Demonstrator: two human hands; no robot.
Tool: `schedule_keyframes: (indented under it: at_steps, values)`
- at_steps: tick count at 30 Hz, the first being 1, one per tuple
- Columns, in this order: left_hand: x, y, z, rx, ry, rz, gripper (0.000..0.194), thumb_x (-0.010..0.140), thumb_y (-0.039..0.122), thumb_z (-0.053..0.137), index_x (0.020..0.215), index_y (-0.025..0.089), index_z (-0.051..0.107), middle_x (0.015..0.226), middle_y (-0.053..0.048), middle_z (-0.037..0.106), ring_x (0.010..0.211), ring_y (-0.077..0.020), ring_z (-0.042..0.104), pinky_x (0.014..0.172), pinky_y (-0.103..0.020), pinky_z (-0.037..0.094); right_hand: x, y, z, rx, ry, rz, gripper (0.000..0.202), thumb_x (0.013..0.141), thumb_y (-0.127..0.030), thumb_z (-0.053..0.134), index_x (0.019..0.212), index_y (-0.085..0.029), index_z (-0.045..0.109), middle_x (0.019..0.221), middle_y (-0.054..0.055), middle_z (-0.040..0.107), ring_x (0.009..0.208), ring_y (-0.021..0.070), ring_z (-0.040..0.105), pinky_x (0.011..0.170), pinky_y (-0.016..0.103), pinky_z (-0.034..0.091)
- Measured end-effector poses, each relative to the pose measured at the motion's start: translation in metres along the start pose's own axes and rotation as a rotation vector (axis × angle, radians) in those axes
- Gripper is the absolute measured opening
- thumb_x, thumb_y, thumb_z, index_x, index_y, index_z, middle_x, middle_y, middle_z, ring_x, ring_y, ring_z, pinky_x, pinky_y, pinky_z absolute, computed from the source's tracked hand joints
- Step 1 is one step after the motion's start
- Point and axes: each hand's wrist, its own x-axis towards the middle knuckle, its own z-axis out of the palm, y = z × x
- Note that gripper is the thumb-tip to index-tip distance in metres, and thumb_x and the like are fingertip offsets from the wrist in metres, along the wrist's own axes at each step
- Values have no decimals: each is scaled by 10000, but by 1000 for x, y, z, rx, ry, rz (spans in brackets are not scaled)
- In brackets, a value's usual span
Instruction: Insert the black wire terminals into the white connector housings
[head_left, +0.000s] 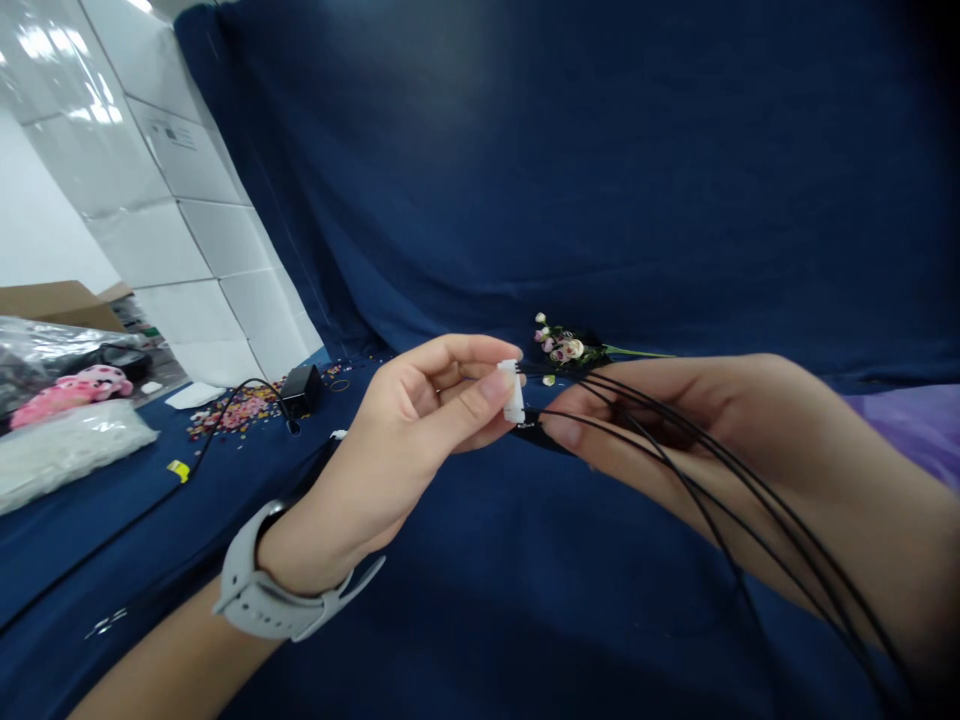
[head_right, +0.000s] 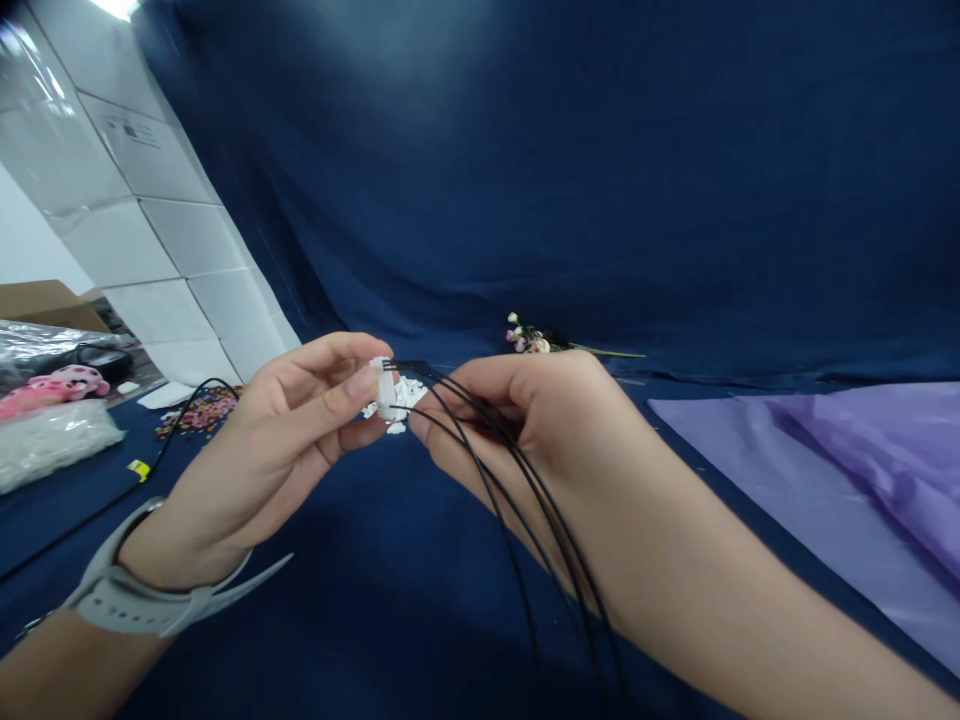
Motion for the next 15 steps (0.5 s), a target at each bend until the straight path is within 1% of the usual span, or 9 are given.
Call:
schedule_keyframes:
  at_steps: [2, 3, 4, 6, 7, 9, 11, 13, 15]
  values:
    - [0, 0, 1, 10, 8, 7, 65, 789, 209, 725, 850, 227, 713, 778, 52, 656, 723, -40, 625, 678, -98, 546, -2, -5, -1, -83, -12, 58, 219, 754, -456, 689, 760, -237, 695, 737, -6, 684, 626, 155, 631, 518, 228, 495]
    - [0, 0, 1, 15, 11, 10, 63, 786, 214, 727, 846, 229, 714, 780, 51, 657, 726, -41, 626, 677, -97, 544, -3, -7, -1, -118, -13, 77, 226, 760, -464, 681, 753, -238, 684, 732, -7, 675, 674, 166, 644, 533, 225, 500]
    - [0, 0, 2, 21, 15, 13, 61, 784, 218, 729, 842, 231, 714, 779, 50, 658, 726, -43, 626, 675, -96, 542, -3, -8, -1, -141, -8, 84, 219, 762, -456, 681, 736, -239, 673, 701, -9, 654, 710, 175, 651, 535, 219, 500]
    - [0, 0, 3, 33, 29, 20, 55, 781, 218, 730, 832, 231, 715, 772, 46, 660, 725, -51, 628, 669, -100, 540, -3, -8, -2, -149, 12, 77, 196, 757, -431, 689, 702, -245, 661, 631, -14, 605, 720, 177, 653, 521, 208, 497]
    - [0, 0, 4, 43, 38, 26, 53, 780, 214, 730, 829, 228, 714, 766, 42, 661, 724, -56, 629, 669, -106, 541, -2, -5, -2, -132, 23, 64, 196, 752, -431, 691, 690, -248, 660, 607, -15, 589, 693, 174, 649, 503, 208, 493]
    - [-1, 0, 4, 64, 59, 46, 51, 777, 202, 729, 823, 220, 713, 756, 35, 659, 719, -66, 631, 672, -120, 546, 0, 1, -1, -85, 38, 11, 237, 735, -465, 693, 652, -247, 652, 577, -13, 579, 574, 155, 615, 424, 210, 458]
    - [-2, -1, 4, 80, 63, 68, 53, 780, 200, 726, 828, 217, 712, 754, 33, 657, 721, -69, 630, 683, -128, 549, 2, 7, -1, -74, 30, -29, 293, 717, -506, 688, 601, -243, 631, 555, -6, 567, 482, 142, 565, 327, 209, 375]
    - [-2, -2, 4, 88, 54, 76, 53, 785, 206, 723, 834, 221, 711, 751, 37, 655, 723, -65, 628, 697, -129, 550, 2, 11, -2, -88, 19, -31, 324, 709, -512, 688, 555, -241, 603, 515, -3, 521, 450, 139, 538, 269, 203, 287]
    - [-2, -2, 4, 89, 45, 72, 52, 789, 210, 721, 838, 225, 709, 748, 41, 654, 724, -60, 626, 705, -125, 548, 1, 12, -4, -57, 1, -1, 296, 702, -458, 713, 541, -241, 592, 485, -3, 469, 476, 153, 553, 255, 195, 247]
